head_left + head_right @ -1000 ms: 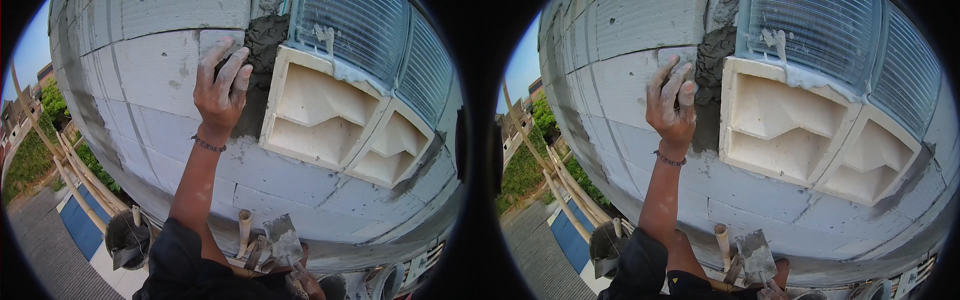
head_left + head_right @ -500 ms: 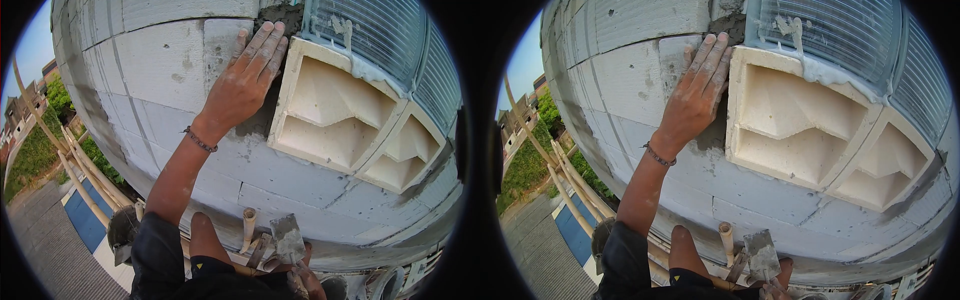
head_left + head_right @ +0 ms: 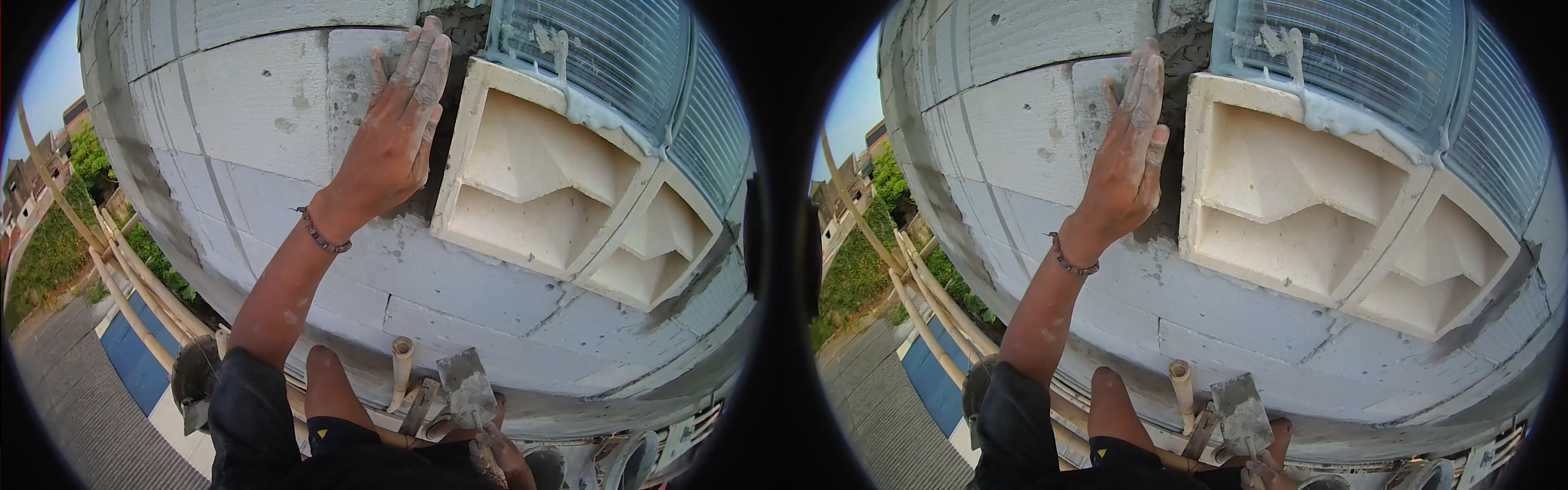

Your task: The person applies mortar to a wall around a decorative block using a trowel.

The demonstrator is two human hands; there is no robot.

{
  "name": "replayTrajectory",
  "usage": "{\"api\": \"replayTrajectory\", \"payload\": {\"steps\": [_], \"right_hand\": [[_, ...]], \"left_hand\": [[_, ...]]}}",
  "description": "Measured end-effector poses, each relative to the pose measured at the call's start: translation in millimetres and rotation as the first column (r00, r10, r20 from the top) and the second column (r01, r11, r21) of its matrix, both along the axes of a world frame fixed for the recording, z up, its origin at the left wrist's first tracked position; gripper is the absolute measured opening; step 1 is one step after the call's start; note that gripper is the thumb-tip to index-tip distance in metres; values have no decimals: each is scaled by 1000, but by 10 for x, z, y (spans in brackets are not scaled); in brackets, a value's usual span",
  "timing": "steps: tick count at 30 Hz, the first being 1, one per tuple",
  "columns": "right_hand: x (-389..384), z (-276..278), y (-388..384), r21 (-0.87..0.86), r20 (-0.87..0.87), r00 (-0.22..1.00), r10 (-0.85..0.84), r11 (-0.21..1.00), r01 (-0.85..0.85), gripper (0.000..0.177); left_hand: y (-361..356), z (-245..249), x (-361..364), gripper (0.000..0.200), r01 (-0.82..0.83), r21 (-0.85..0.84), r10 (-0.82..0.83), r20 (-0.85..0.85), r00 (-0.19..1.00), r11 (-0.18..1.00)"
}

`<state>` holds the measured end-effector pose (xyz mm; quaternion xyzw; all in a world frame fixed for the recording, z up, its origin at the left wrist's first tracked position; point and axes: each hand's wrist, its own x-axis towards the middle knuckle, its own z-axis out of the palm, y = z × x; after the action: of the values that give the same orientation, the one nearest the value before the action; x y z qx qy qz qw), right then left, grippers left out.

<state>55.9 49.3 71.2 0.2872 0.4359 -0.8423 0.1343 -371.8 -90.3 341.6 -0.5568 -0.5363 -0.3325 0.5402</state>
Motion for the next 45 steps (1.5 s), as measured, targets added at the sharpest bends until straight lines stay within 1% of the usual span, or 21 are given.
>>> {"api": "replayTrajectory", "payload": {"steps": [1,3,4,6,9,10,15,16,19,21,22,23,25,27,29,32,34,36,37,38,45], "right_hand": [[25,-42,20,1,-4,1000,7,1000,-7,45],[44,-43,32,-10,16,1000,-10,1000,10,43],[47,-41,36,-18,34,999,-29,999,29,42],[49,-55,84,-15,57,998,-31,999,32,42],[43,-94,156,-32,98,995,-23,999,26,41],[31,-100,184,-38,112,994,-17,999,22,41],[-76,-138,340,-52,173,984,33,998,-25,40],[-106,-140,354,-41,179,983,44,998,-37,40],[-91,-121,374,6,188,980,65,998,-68,39],[-50,-72,379,32,195,978,73,996,-80,39],[-25,-58,393,42,200,977,70,996,-80,39],[3,-56,403,48,204,977,65,996,-76,39],[96,-179,425,47,210,977,34,998,-45,38],[140,-274,410,25,215,977,-10,1000,4,36],[15,-118,297,60,250,968,6,998,-22,34],[99,-499,441,68,258,961,94,991,-115,35],[83,-424,342,34,268,959,88,994,-101,37],[-130,-135,226,37,313,948,56,997,-71,38],[-139,-168,261,62,304,948,91,991,-115,37],[-139,-157,261,69,335,935,111,987,-143,37],[-306,-107,276,175,263,936,234,942,-285,29]], "left_hand": [[17,-11,-12,65,0,0,0,4,1000,1000],[58,-30,-38,56,-244,68,245,-12,969,967],[80,-40,-51,56,-246,63,247,-10,969,967],[110,-27,-44,57,-472,210,490,-40,871,856],[125,-5,-4,63,-565,169,573,0,819,807],[104,28,96,60,-578,55,576,51,816,814],[44,78,80,63,-569,-76,573,50,818,819],[2,83,-75,65,-612,-34,604,-121,788,790],[-117,134,211,67,-608,-47,598,-140,790,793],[-155,63,-42,69,-225,-92,222,-44,974,970],[-237,90,-58,75,-85,-63,85,-12,996,994],[-291,54,-74,75,-67,-56,67,-17,998,996],[-296,-142,-103,66,-122,188,136,-65,989,975],[-197,-373,-102,70,-219,186,219,23,975,958],[-147,-494,-79,68,-428,-18,428,81,900,904],[-115,-478,-125,67,-465,-13,465,40,884,885],[-64,-451,-97,66,-471,-29,471,9,882,882],[-71,-450,-6,64,-629,-77,628,-39,777,773],[-14,-475,-66,64,-636,-104,639,-3,769,764],[86,-440,-204,65,-455,8,454,-86,887,890],[-185,-377,-18,66,-493,-123,482,-109,870,862]]}}
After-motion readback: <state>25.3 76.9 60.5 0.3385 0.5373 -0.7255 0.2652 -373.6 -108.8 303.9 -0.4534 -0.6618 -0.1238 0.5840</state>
